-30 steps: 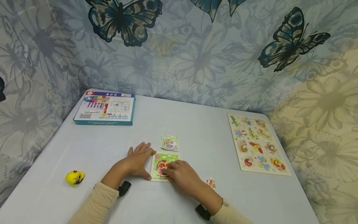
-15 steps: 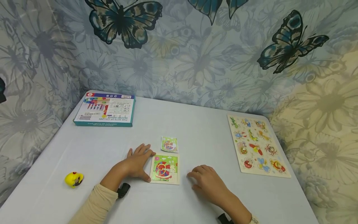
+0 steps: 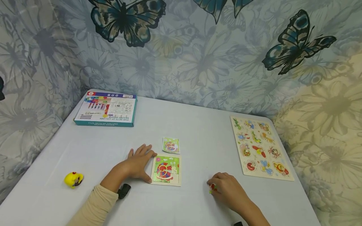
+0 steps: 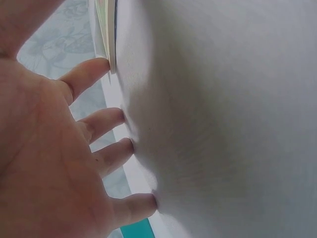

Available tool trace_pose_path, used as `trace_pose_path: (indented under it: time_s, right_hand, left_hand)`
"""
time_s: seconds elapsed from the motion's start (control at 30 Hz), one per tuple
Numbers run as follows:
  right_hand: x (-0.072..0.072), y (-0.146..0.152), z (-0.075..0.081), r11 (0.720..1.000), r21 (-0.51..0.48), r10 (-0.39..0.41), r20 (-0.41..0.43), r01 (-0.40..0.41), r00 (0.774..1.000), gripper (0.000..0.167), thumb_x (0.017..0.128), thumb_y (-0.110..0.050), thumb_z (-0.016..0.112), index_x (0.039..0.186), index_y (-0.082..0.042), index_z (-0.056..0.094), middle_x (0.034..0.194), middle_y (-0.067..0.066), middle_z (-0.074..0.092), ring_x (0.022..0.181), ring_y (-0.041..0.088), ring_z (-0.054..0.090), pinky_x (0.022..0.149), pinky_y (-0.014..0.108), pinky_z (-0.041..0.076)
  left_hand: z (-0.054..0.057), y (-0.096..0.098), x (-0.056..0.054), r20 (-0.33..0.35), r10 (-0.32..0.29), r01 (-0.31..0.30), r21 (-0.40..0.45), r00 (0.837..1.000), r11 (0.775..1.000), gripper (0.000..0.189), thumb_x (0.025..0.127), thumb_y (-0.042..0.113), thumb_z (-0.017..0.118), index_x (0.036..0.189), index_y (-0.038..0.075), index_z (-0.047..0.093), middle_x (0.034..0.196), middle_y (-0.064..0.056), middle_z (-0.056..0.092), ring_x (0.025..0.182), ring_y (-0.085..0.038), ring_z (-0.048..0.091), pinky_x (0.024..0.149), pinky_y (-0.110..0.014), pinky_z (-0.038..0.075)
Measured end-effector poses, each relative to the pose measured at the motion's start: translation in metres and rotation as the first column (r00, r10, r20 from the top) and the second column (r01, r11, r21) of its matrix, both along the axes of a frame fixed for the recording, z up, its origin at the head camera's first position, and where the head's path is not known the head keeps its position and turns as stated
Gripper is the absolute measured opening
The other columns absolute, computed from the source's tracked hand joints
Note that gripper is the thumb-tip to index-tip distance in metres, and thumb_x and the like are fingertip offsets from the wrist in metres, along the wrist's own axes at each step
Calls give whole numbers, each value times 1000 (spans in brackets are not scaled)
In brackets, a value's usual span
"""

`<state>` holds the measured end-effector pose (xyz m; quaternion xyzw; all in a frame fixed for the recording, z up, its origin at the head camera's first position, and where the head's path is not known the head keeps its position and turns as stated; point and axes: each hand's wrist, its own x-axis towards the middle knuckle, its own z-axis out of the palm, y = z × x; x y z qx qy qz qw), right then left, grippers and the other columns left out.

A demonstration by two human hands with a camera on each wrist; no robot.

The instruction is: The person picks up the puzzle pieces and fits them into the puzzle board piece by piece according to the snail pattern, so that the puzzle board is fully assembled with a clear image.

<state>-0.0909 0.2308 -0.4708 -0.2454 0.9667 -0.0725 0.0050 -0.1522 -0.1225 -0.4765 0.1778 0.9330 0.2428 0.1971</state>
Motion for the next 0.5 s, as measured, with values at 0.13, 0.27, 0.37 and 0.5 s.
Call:
trace_pose_path:
  time_s: [0.13, 0.27, 0.37, 0.5]
  right_hand:
    - [0, 1, 0, 1000, 10, -16, 19, 16, 1000, 30, 66, -13, 87, 92, -20, 75, 97, -7, 66, 93, 14, 61, 81, 37, 51]
    - [0, 1, 0, 999, 28, -47, 47, 46, 998, 35, 64, -16, 89, 94, -21, 74, 97, -7, 65, 90, 14, 60, 79, 36, 51]
    - [1, 0, 1, 998, 35, -63, 59, 61, 996, 36, 64, -18, 89, 96, -21, 73, 95, -7, 65, 87, 13, 60, 76, 35, 51]
    - [2, -2, 2, 998, 38, -57, 42, 56, 997, 36, 64, -19, 89, 96, -22, 73, 93, -9, 65, 85, 10, 59, 75, 33, 51]
  left_hand:
    - [0, 0, 0, 0, 3, -3, 3, 1000, 1000, 90, 59, 30, 93, 136, 15, 48, 159, -17, 21, 148, -40, 8, 110, -72, 5]
    - [1, 1, 0, -1, 6, -6, 1, 1000, 1000, 90, 59, 30, 93, 136, 15, 48, 158, -17, 22, 148, -40, 8, 110, -72, 5]
    - [1, 0, 0, 0, 7, -7, -1, 1000, 1000, 90, 59, 30, 93, 136, 15, 48, 158, -17, 22, 148, -40, 8, 110, -72, 5]
    - [0, 0, -1, 0, 9, -9, -2, 1000, 1000, 90, 59, 31, 93, 136, 15, 49, 158, -17, 22, 148, -40, 8, 110, -72, 5]
